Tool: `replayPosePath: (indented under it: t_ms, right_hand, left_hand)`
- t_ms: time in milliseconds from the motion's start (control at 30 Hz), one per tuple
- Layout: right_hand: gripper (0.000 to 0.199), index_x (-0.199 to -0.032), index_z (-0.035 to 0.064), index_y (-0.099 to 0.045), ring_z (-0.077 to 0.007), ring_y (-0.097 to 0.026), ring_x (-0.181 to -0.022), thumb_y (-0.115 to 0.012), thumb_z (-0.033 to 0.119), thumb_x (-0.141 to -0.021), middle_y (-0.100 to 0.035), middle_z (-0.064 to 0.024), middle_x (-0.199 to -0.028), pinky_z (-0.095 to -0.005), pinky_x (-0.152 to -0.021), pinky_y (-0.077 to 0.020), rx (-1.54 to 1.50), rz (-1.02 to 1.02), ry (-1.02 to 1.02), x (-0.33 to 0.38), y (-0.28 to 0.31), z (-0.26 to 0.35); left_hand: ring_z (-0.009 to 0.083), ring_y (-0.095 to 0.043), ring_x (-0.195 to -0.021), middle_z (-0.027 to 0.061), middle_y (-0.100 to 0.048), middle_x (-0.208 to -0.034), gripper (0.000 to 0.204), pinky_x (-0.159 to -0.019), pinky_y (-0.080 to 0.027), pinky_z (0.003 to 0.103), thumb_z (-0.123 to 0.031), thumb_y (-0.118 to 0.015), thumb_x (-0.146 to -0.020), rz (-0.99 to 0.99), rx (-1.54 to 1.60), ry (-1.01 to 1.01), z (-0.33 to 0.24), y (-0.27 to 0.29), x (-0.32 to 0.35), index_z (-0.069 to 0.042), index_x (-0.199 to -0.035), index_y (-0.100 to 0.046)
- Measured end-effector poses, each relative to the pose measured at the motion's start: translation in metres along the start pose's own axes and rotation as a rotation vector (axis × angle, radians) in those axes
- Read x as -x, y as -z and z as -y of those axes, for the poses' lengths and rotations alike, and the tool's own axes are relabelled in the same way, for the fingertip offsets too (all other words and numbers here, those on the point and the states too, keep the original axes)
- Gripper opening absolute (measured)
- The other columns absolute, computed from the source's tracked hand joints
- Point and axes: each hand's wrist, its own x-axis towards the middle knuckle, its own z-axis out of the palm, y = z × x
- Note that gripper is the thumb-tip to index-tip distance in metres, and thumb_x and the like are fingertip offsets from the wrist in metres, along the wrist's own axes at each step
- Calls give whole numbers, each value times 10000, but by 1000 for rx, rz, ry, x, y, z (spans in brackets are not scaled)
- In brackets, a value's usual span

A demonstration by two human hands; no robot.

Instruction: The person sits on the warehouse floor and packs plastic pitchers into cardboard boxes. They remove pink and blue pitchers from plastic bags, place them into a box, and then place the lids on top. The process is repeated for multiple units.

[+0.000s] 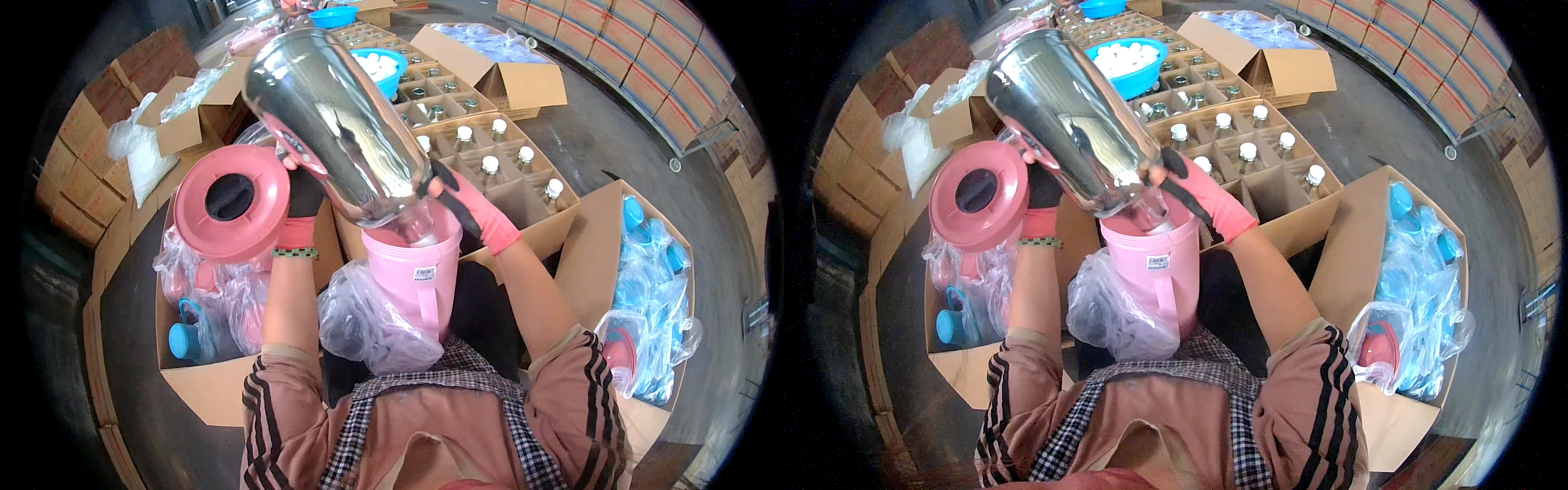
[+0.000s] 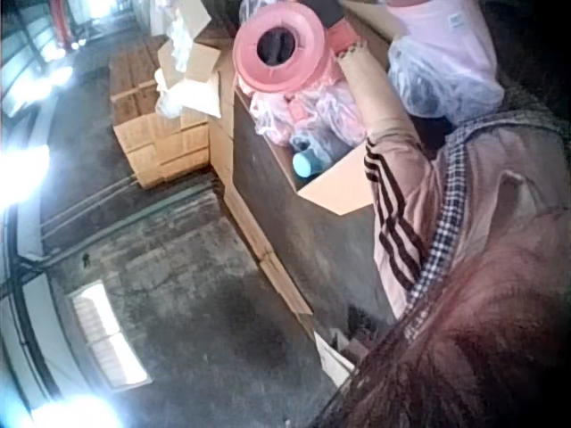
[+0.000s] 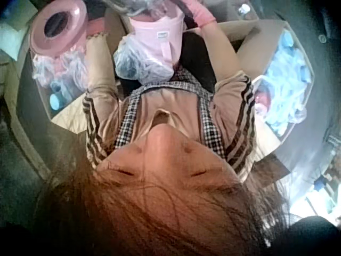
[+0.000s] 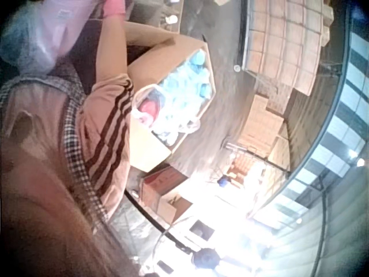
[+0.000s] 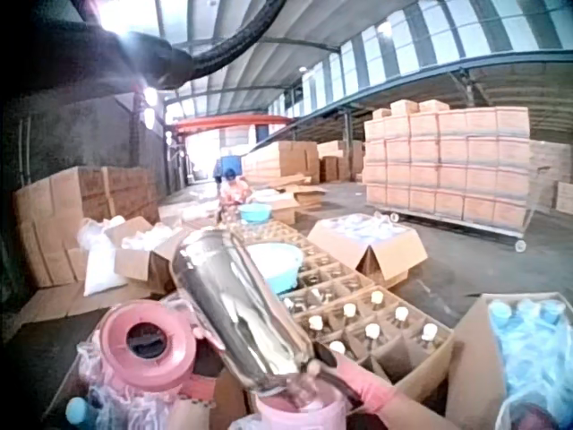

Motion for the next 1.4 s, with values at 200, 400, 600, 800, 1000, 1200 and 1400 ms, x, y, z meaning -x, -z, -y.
replayPosePath:
  t_ms: [200, 400, 600, 800, 1000, 1200, 1400]
  right_hand:
    - [530, -946, 67, -487, -118, -462, -418, -544, 543, -722, -486, -15, -627, -243, -355, -370, -336, -444, -192, 6, 6, -20]
    - [731, -1290, 55, -230, -153, -477, -923, -654, 162, -704, -463, -71, -1093, -237, -787, -411, -98, -228, 94, 13, 20, 3]
    - [503, -988, 67, -520, -145, -526, -801, -725, 226, -557, -568, -81, -858, -285, -701, -406, 642, 377, -309, 11, 5, 56]
    - [552, -962, 58, -525, -215, -573, -711, -730, 325, -526, -592, -104, -806, -325, -618, -436, 870, 672, -331, -9, 2, 36]
    - [653, -1025, -23, -492, -298, -555, -858, -646, 451, -604, -560, -199, -923, -352, -731, -433, 1123, 559, -284, 15, -30, 35]
    - [559, -1165, 58, -400, -154, -473, -960, -348, 507, -837, -496, -80, -1024, -268, -825, -374, -467, 38, -209, 15, 5, 57]
    - [507, -1133, 38, -413, -121, -472, -977, -350, 459, -859, -492, -59, -1061, -268, -872, -366, -397, -324, 153, -11, 23, 4]
  left_hand:
    - [264, -539, -779, 177, -547, -874, 393, -737, -429, 372, -300, -505, -766, 285, -248, 253, 30, 59, 25, 25, -987, -491]
    - [210, -578, -736, 150, -568, -896, 376, -626, -494, 286, -282, -439, -844, -425, 195, 569, 33, 96, 107, 50, -1012, -495]
    - [178, -499, -844, 100, -532, -970, 454, -744, -422, 308, -270, -510, -801, -254, -60, 343, 64, 2, 94, -12, -1160, -409]
    - [202, -465, -942, 109, -499, -1036, 538, -810, -398, 302, -301, -521, -789, -204, 89, 452, 56, -21, 87, -8, -1203, -343]
    - [225, -432, -1041, 117, -466, -1102, 628, -876, -375, 295, -333, -532, -776, -235, 83, 467, 49, -37, 98, -5, -1246, -277]
    - [222, -437, -1053, 129, -459, -1123, 402, -889, -367, 329, -110, -469, -802, -411, -1003, -332, 11, -60, 74, 1, -1173, -359]
    - [286, -252, -1212, 198, -241, -1308, 749, -980, -223, 394, -418, -550, -753, 382, -1440, -160, 28, -97, 53, 12, -1271, -222]
